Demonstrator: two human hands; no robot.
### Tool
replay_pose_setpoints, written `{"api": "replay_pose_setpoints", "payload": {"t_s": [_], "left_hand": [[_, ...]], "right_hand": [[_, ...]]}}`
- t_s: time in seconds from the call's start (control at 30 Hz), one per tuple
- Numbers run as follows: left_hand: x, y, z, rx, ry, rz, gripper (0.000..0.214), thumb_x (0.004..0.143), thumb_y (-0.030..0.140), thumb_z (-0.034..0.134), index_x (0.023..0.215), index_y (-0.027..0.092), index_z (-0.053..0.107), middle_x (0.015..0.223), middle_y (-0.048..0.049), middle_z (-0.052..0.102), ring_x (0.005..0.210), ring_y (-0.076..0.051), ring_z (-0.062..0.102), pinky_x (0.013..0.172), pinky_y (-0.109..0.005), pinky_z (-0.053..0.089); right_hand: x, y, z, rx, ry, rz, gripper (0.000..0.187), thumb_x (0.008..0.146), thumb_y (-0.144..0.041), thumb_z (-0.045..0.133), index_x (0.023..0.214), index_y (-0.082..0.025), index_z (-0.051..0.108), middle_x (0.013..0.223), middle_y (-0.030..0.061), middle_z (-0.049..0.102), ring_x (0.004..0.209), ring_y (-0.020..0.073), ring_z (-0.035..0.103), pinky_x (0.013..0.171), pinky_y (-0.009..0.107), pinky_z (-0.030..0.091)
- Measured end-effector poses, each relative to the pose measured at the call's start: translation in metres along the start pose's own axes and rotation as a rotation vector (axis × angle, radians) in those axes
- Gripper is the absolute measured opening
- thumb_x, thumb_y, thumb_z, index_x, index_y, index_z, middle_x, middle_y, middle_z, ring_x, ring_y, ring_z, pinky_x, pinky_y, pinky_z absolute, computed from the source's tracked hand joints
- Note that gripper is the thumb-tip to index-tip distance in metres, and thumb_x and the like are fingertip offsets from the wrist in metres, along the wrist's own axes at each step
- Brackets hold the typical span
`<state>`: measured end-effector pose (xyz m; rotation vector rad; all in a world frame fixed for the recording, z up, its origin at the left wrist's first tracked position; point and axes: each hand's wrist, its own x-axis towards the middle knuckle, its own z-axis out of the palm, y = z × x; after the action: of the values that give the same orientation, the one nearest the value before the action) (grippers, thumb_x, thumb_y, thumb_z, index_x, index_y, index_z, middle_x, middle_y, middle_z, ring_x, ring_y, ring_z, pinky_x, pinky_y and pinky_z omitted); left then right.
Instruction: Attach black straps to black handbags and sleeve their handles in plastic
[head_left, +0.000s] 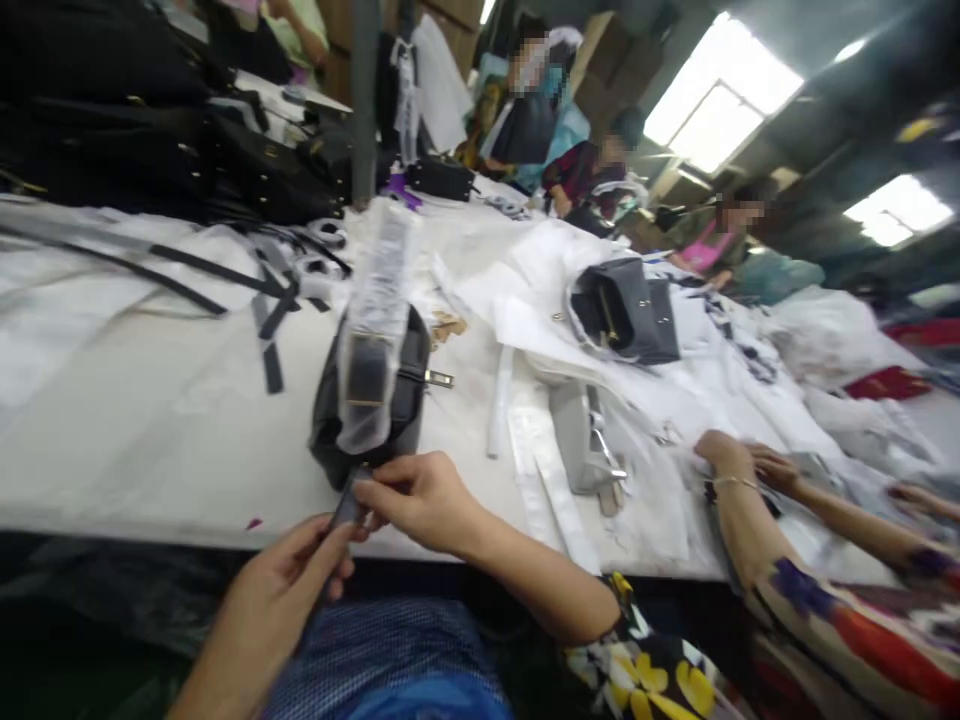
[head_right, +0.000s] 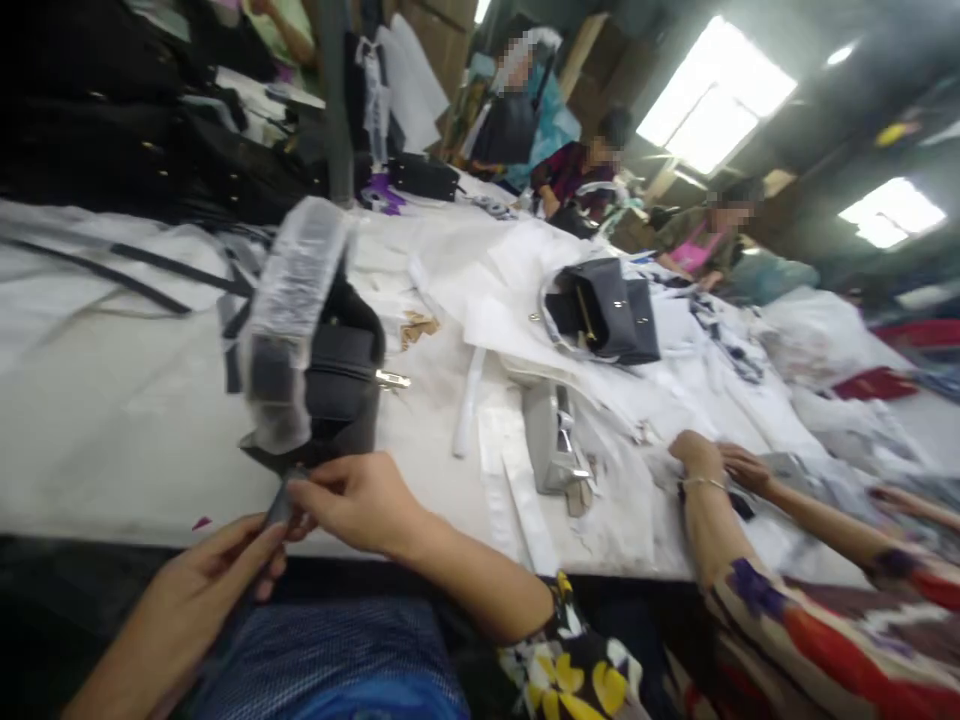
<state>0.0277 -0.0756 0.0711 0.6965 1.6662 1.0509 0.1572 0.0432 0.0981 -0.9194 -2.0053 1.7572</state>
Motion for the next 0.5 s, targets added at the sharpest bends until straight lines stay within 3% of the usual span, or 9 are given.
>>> {"api": "replay_pose_setpoints", "payload": {"t_s": [0.07,0.13,0.23,0.33,0.4,0.5], "left_hand": [[0.004,-0.013,0.004,0.009,0.104,0.051,0.057,0.065,0.063,0.07,0.103,0.021,0.068,0.066,0.0004,0.067,0.056,-0.016,0.058,0.048,-0.021,0.047],[0.008,-0.02,0.01,0.026,0.183,0.099,0.057,0.061,0.063,0.071,0.102,0.024,0.068,0.079,-0.0008,0.072,0.066,-0.017,0.063,0.052,-0.02,0.05],[0.009,-0.022,0.021,0.036,0.228,0.185,0.046,0.064,0.058,0.071,0.095,0.024,0.07,0.091,-0.0009,0.074,0.073,-0.016,0.063,0.06,-0.018,0.052],[0.009,-0.019,0.029,-0.068,0.212,0.224,0.044,0.062,0.052,0.074,0.094,0.022,0.069,0.088,-0.0004,0.073,0.068,-0.014,0.061,0.062,-0.017,0.053],[0.009,-0.016,0.032,-0.164,0.197,0.185,0.045,0.058,0.047,0.077,0.093,0.021,0.068,0.084,-0.0006,0.074,0.069,-0.014,0.064,0.063,-0.016,0.054],[0.01,-0.015,0.036,-0.252,0.203,0.131,0.045,0.055,0.041,0.079,0.092,0.02,0.067,0.082,-0.0013,0.074,0.072,-0.014,0.066,0.064,-0.014,0.055]], "right_hand": [[-0.009,0.009,-0.007,-0.096,0.053,-0.101,0.032,0.091,-0.041,0.057,0.081,-0.015,0.074,0.068,0.0009,0.07,0.06,0.0109,0.063,0.058,0.019,0.047],[-0.029,0.018,-0.033,-0.252,0.258,-0.17,0.028,0.091,-0.04,0.058,0.091,-0.018,0.075,0.079,0.0012,0.073,0.068,0.0123,0.065,0.067,0.02,0.049],[-0.08,0.031,-0.101,-0.448,0.742,-0.13,0.026,0.09,-0.038,0.058,0.1,-0.02,0.074,0.101,0.0052,0.073,0.097,0.018,0.065,0.093,0.028,0.046],[-0.13,0.049,-0.18,-0.471,1.009,0.015,0.021,0.087,-0.028,0.056,0.091,-0.016,0.074,0.112,0.0109,0.069,0.122,0.025,0.05,0.109,0.037,0.029],[-0.151,0.065,-0.219,-0.44,1.093,0.146,0.015,0.079,-0.027,0.064,0.072,-0.016,0.072,0.109,0.0129,0.069,0.129,0.0295,0.043,0.11,0.038,0.025],[-0.162,0.09,-0.245,-0.343,1.061,0.26,0.027,0.072,-0.033,0.069,0.05,-0.018,0.064,0.085,0.0119,0.072,0.116,0.0331,0.054,0.097,0.037,0.037]]}}
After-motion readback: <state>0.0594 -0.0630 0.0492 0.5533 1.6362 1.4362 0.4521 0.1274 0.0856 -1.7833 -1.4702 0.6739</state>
